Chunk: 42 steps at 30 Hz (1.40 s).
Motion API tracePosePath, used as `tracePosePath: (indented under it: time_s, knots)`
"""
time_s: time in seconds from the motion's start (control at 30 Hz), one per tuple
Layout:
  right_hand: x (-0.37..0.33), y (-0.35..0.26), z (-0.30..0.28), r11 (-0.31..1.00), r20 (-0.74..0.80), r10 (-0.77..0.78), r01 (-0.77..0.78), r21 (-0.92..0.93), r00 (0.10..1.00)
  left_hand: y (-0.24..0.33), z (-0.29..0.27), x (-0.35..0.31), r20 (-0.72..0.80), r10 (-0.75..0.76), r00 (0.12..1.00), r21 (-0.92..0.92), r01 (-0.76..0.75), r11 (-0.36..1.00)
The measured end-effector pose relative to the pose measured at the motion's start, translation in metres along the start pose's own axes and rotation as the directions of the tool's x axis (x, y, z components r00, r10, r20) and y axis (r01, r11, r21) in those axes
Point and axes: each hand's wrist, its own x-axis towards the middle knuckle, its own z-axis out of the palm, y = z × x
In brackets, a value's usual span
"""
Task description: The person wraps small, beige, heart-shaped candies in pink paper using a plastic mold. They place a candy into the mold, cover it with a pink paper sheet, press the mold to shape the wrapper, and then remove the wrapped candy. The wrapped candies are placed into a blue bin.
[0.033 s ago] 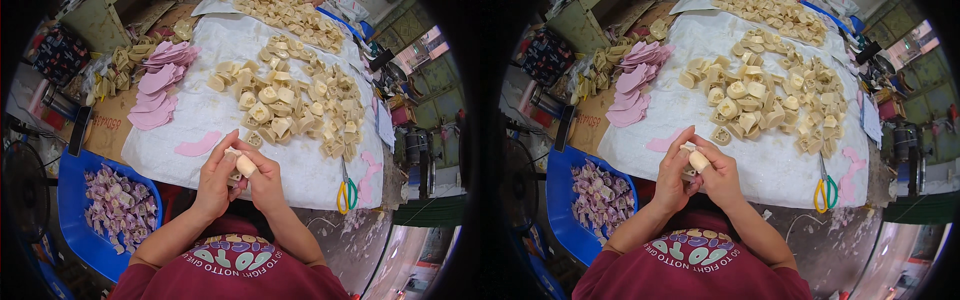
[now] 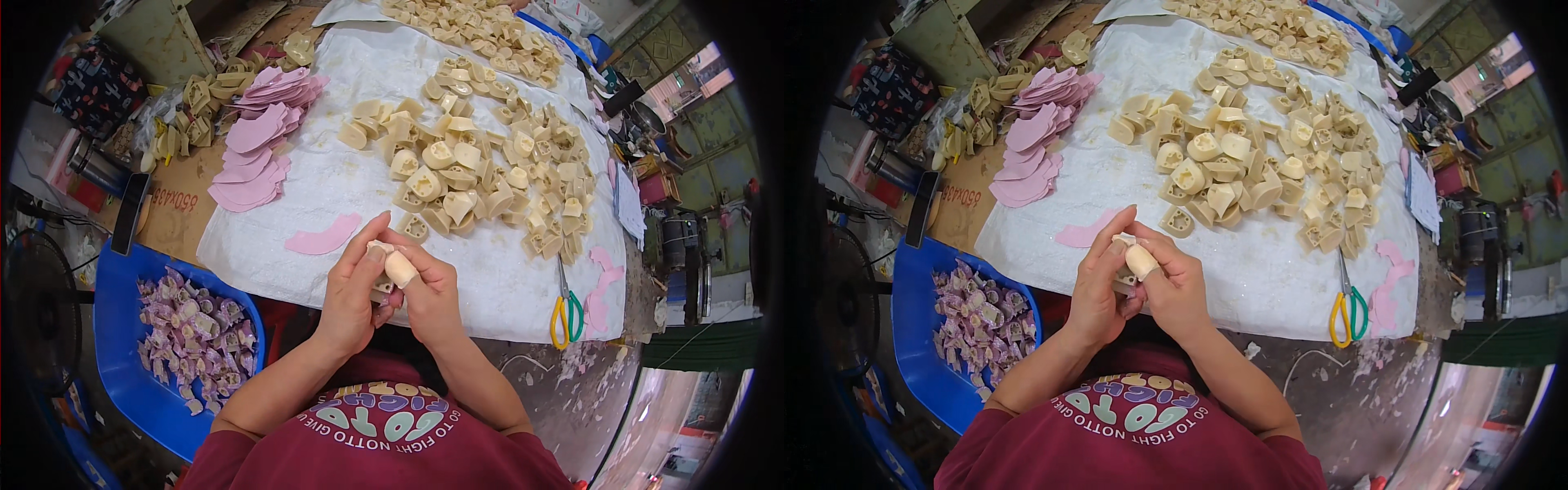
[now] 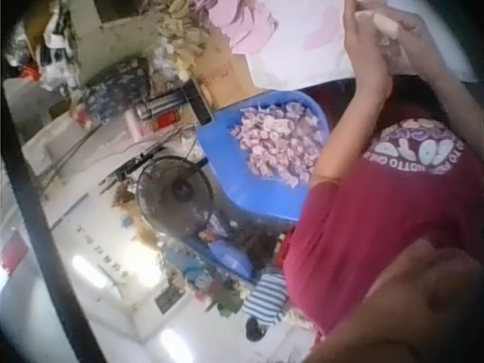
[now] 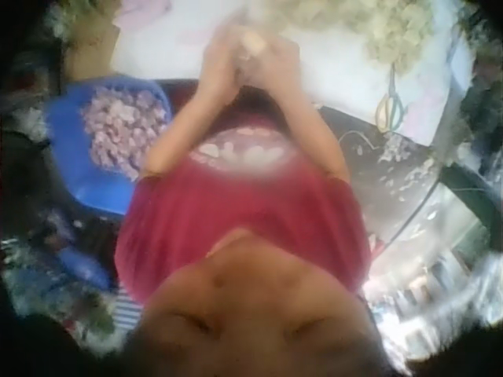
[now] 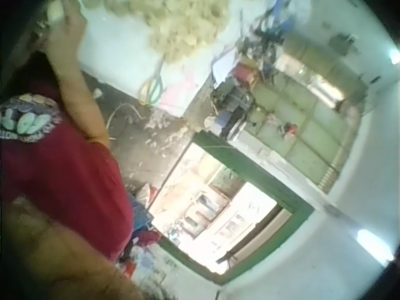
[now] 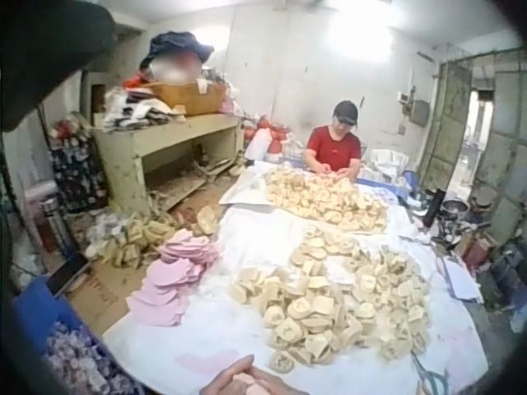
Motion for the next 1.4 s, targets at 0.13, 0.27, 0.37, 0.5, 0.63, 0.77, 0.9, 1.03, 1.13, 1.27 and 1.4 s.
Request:
tracePosePath:
  time_s: [0.13, 0.27, 0.37, 0.5, 0.63, 0.77, 0.9, 1.03, 1.13, 1.27, 1.4]
  knots:
    - [0.001, 0.005, -0.006, 0.989, 0.081, -0.13, 0.135, -0.063, 0.988, 0.008, -0.005, 0.008, 0.033, -0.076, 0.997, -0.12, 0.08, 0.99]
    - [0.0, 0.003, -0.011, 0.901, 0.156, -0.347, 0.375, -0.219, 0.925, 0.01, -0.017, 0.0, 0.256, -0.041, 0.966, -0.025, 0.049, 0.998]
    - [0.0, 0.0, -0.009, 0.967, 0.126, -0.239, 0.248, -0.064, 0.963, 0.01, -0.015, 0.0, 0.236, -0.078, 0.969, -0.145, 0.114, 0.983]
    - [-0.007, -0.019, -0.006, 0.911, 0.251, -0.096, -0.017, 0.411, 0.963, 0.009, -0.016, -0.007, 0.339, 0.01, 0.941, -0.338, 0.112, 0.934]
    - [-0.005, -0.006, 0.001, 0.919, 0.164, -0.179, 0.106, 0.379, 0.97, 0.005, -0.02, -0.006, 0.328, 0.059, 0.943, -0.266, 0.032, 0.964]
    - [-0.007, 0.001, -0.01, 0.916, 0.186, -0.011, -0.065, 0.396, 0.983, 0.007, -0.014, -0.012, 0.285, 0.066, 0.956, -0.208, -0.006, 0.978]
    - [-0.003, -0.003, -0.004, 0.908, 0.075, -0.041, 0.006, 0.419, 0.996, 0.004, -0.021, -0.008, 0.361, 0.153, 0.92, -0.049, -0.146, 0.988]
    - [-0.007, 0.004, -0.023, 0.895, 0.023, 0.125, -0.123, 0.428, 0.992, 0.021, -0.04, -0.003, 0.549, 0.252, 0.797, 0.574, -0.579, 0.579]
    - [-0.011, 0.006, -0.035, 0.921, 0.088, 0.235, -0.251, 0.299, 0.968, 0.026, -0.038, 0.004, 0.665, 0.248, 0.704, 0.684, -0.708, 0.175]
    - [-0.004, -0.01, -0.028, 0.944, 0.059, 0.259, -0.266, 0.197, 0.964, 0.031, -0.037, 0.004, 0.698, 0.213, 0.683, 0.694, -0.719, 0.033]
    - [-0.012, -0.008, -0.024, 0.99, -0.022, 0.116, -0.118, -0.077, 0.993, 0.043, -0.044, 0.005, 0.584, 0.146, 0.799, 0.799, -0.597, 0.075]
